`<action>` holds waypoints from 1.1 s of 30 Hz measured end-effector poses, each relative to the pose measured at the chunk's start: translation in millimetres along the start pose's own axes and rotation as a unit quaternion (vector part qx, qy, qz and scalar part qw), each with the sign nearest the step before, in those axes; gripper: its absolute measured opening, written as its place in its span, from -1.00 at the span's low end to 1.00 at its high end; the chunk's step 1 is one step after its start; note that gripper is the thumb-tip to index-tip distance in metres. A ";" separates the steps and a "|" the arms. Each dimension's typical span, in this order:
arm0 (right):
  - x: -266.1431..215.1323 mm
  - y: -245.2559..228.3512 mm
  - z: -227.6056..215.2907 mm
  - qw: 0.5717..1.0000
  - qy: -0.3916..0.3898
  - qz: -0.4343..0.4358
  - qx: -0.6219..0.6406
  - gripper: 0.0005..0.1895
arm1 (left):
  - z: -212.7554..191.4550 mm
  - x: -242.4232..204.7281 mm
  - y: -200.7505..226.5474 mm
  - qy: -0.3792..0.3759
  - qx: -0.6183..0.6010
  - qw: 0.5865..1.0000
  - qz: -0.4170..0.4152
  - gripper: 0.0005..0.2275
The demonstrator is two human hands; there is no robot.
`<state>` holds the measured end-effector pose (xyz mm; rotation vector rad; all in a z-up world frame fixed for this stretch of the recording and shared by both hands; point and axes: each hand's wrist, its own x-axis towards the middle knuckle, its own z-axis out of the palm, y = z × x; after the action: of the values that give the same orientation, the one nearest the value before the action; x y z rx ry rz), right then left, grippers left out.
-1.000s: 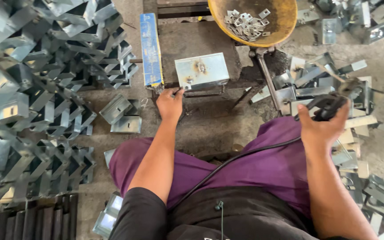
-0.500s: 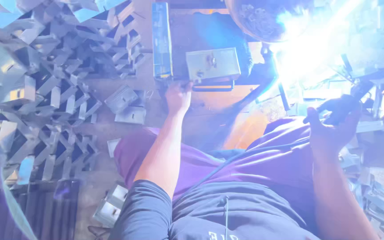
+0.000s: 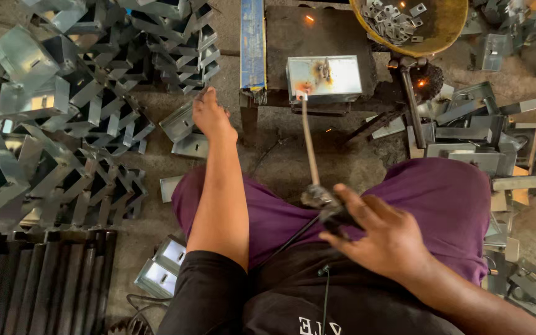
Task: The person sits on the floor and welds small metal brackets onto larger metal pieces using a welding torch. They pick up brackets from a yellow bowl, position them on the workpiece, and weld them in place, creating bright sparks. The person repeats this process for multiple pieces.
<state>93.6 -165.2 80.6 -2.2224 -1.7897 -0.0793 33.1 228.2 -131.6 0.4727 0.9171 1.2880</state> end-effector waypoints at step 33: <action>33.4 -45.3 -9.8 0.961 0.120 0.093 0.230 -0.50 | -5.5 4.5 11.1 0.032 0.003 0.999 0.000 -0.90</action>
<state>58.8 -127.4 105.7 -1.9360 -1.3050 0.0945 22.0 234.3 -127.8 0.4380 0.9740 1.3081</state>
